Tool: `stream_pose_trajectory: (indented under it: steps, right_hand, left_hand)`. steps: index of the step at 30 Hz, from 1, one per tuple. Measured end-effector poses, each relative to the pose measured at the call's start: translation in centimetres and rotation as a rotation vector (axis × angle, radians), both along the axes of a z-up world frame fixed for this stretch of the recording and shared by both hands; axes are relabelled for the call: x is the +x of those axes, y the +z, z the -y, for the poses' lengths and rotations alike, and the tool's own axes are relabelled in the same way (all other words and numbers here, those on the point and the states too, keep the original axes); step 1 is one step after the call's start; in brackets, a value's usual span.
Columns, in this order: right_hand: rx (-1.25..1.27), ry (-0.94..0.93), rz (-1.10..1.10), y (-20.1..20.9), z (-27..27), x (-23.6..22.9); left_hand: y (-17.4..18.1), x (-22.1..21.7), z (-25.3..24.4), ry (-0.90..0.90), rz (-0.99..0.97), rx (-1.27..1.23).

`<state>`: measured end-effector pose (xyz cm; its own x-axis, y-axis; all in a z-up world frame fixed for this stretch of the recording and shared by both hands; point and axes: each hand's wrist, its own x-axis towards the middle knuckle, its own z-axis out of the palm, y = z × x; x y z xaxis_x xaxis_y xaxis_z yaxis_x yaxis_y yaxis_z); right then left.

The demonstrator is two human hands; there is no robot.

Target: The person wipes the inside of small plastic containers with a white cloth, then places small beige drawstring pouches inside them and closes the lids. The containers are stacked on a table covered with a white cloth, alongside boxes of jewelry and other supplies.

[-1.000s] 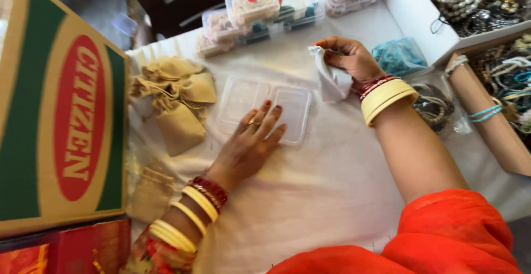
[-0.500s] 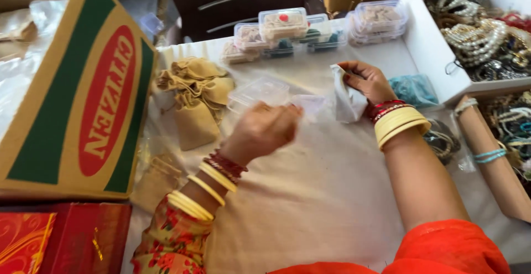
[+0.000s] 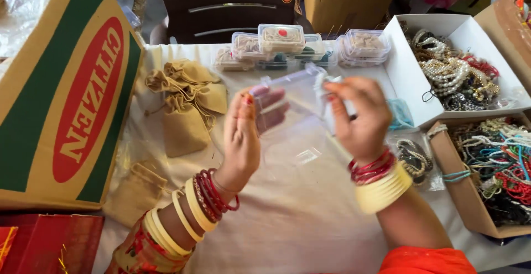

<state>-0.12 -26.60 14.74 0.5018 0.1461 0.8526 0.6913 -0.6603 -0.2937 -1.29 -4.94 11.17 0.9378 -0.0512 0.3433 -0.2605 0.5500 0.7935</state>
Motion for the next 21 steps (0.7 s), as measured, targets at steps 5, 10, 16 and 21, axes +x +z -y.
stream_pose_trajectory:
  steps: [5, 10, 16, 21]
  right_hand:
    - [-0.141, -0.097, 0.046, 0.5, -3.5, -2.9]
    - [-0.247, 0.125, 0.076, 0.5, -5.5, -5.3]
    - [-0.443, 0.181, 0.15, 1.3, -4.6, -4.7]
    - [-0.792, -0.078, 0.311, -0.4, -0.3, -0.9]
  left_hand:
    - [-0.8, -2.1, 1.6, -0.078, 0.0, 0.066]
    - [-0.5, -2.8, 1.7, -0.106, 0.037, 0.102]
    - [1.6, -1.8, -0.4, -0.134, 0.017, 0.046]
    - [3.5, -0.9, -2.8, -0.055, 0.034, 0.17]
